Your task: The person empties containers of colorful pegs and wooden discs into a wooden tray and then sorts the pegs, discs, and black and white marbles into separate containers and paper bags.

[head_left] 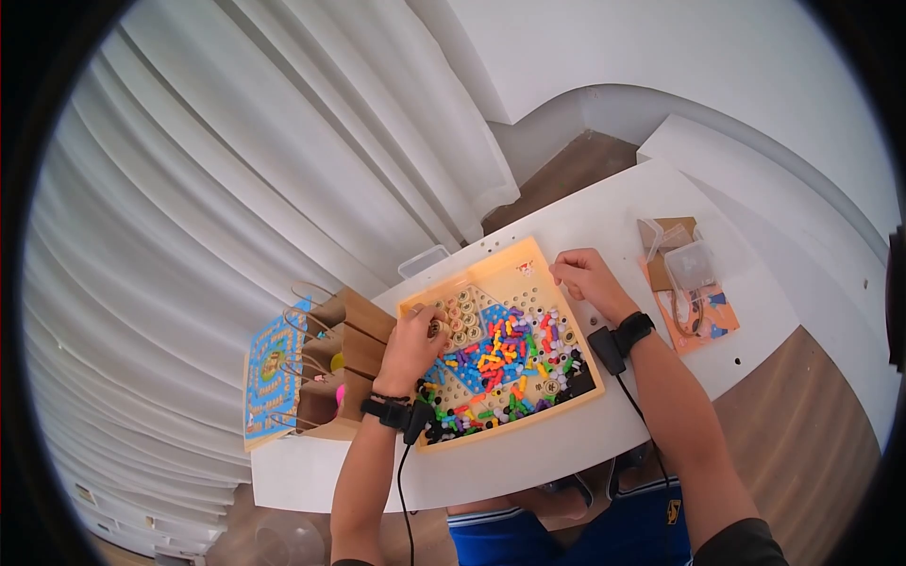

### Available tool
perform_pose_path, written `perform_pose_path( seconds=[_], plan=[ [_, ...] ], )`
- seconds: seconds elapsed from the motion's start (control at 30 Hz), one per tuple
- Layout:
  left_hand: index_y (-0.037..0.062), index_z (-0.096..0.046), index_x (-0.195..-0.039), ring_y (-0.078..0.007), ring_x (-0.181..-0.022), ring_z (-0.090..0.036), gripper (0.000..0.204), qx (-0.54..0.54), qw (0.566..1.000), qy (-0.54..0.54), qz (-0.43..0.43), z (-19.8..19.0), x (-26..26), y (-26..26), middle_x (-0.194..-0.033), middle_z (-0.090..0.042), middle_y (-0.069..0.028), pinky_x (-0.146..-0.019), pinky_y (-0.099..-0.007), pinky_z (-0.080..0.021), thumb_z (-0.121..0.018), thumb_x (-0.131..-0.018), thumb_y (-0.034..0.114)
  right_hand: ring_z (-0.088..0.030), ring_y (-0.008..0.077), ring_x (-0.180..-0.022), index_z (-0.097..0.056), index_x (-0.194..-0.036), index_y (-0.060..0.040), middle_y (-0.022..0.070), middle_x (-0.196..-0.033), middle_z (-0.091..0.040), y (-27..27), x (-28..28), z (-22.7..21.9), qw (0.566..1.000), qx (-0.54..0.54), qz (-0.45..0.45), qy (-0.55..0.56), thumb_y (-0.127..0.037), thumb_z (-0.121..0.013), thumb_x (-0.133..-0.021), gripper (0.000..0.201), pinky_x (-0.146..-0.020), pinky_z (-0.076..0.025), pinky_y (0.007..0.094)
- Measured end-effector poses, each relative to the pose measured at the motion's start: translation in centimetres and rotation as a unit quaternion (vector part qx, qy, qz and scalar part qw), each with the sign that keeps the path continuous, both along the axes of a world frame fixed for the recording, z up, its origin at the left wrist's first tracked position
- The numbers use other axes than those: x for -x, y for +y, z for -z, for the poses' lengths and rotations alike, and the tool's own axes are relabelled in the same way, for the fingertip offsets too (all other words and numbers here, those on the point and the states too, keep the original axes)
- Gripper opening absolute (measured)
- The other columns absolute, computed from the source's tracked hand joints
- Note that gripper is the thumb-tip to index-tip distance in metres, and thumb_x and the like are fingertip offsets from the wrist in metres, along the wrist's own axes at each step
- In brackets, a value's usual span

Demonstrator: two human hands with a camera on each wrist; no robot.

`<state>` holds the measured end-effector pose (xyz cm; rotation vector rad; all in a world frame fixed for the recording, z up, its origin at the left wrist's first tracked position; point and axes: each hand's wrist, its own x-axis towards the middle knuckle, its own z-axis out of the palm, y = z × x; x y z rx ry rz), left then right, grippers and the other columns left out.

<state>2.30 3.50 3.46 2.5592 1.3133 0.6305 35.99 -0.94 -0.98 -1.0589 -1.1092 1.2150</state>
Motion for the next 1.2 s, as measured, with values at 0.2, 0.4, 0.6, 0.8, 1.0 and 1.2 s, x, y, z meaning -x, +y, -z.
perform_pose_path(
  seconds=[0.2, 0.4, 0.6, 0.8, 1.0, 1.2],
  plan=[
    [-0.0012, -0.069, -0.104, -0.0265, -0.078, -0.066, 0.025, 0.016, 1.0, -0.004, 0.017, -0.3, 0.2, -0.2, -0.094, -0.064, -0.0154, -0.074, -0.0378, -0.055, -0.076, -0.081, 0.004, -0.028, 0.0024, -0.05, -0.061, -0.078, -0.004, -0.0084, -0.056, -0.036, 0.0, 0.0, 0.0, 1.0, -0.006, 0.001, -0.005, -0.019, -0.063, -0.101, 0.028, -0.049, -0.021, 0.025],
    [-0.0005, -0.069, -0.105, -0.0251, -0.079, -0.066, 0.027, 0.03, 1.0, 0.006, 0.007, -1.1, -0.1, -0.8, -0.095, -0.065, -0.014, -0.076, -0.037, -0.055, -0.078, -0.079, 0.002, -0.028, 0.0025, -0.05, -0.062, -0.078, -0.0041, -0.0084, -0.057, -0.036, 0.2, -0.1, 0.2, 1.0, -0.006, -0.005, -0.001, -0.019, -0.064, -0.101, 0.028, -0.049, -0.021, 0.0248],
    [-0.0001, -0.069, -0.105, -0.0256, -0.079, -0.066, 0.029, 0.03, 0.999, 0.012, 0.017, -1.2, 0.5, -0.4, -0.094, -0.066, -0.014, -0.076, -0.0374, -0.055, -0.08, -0.078, 0.002, -0.028, 0.0024, -0.05, -0.061, -0.078, -0.0041, -0.0084, -0.057, -0.037, 0.0, 0.0, 0.1, 1.0, -0.005, -0.006, 0.002, -0.019, -0.064, -0.101, 0.027, -0.049, -0.022, 0.0247],
    [0.0003, -0.069, -0.105, -0.0268, -0.081, -0.066, 0.028, 0.013, 1.0, 0.016, 0.01, -2.0, 0.2, -1.0, -0.095, -0.067, -0.0134, -0.076, -0.0376, -0.055, -0.079, -0.079, 0.002, -0.029, 0.0024, -0.05, -0.061, -0.078, -0.0039, -0.0082, -0.057, -0.037, 0.2, -0.1, 0.3, 1.0, -0.007, -0.004, -0.001, -0.019, -0.064, -0.101, 0.028, -0.049, -0.022, 0.0247],
    [0.0047, -0.068, -0.104, -0.0316, -0.091, -0.071, 0.023, 0.027, 0.997, 0.061, 0.037, -1.9, 0.1, -2.6, -0.102, -0.068, -0.0122, -0.078, -0.0413, -0.057, -0.077, -0.082, 0.007, -0.029, 0.0025, -0.05, -0.061, -0.078, -0.0039, -0.0081, -0.057, -0.037, 0.1, 0.0, 0.2, 1.0, -0.011, 0.003, -0.012, -0.019, -0.063, -0.101, 0.028, -0.049, -0.022, 0.0247],
    [0.0029, -0.067, -0.104, -0.0292, -0.085, -0.067, 0.026, 0.012, 0.998, 0.049, 0.045, -1.1, 0.6, -2.2, -0.097, -0.065, -0.0127, -0.077, -0.0393, -0.055, -0.077, -0.08, 0.002, -0.029, 0.0024, -0.05, -0.061, -0.077, -0.0041, -0.0079, -0.056, -0.037, 0.0, 0.0, 0.1, 1.0, -0.01, 0.002, -0.024, -0.018, -0.064, -0.1, 0.027, -0.049, -0.023, 0.0248]
  ],
)
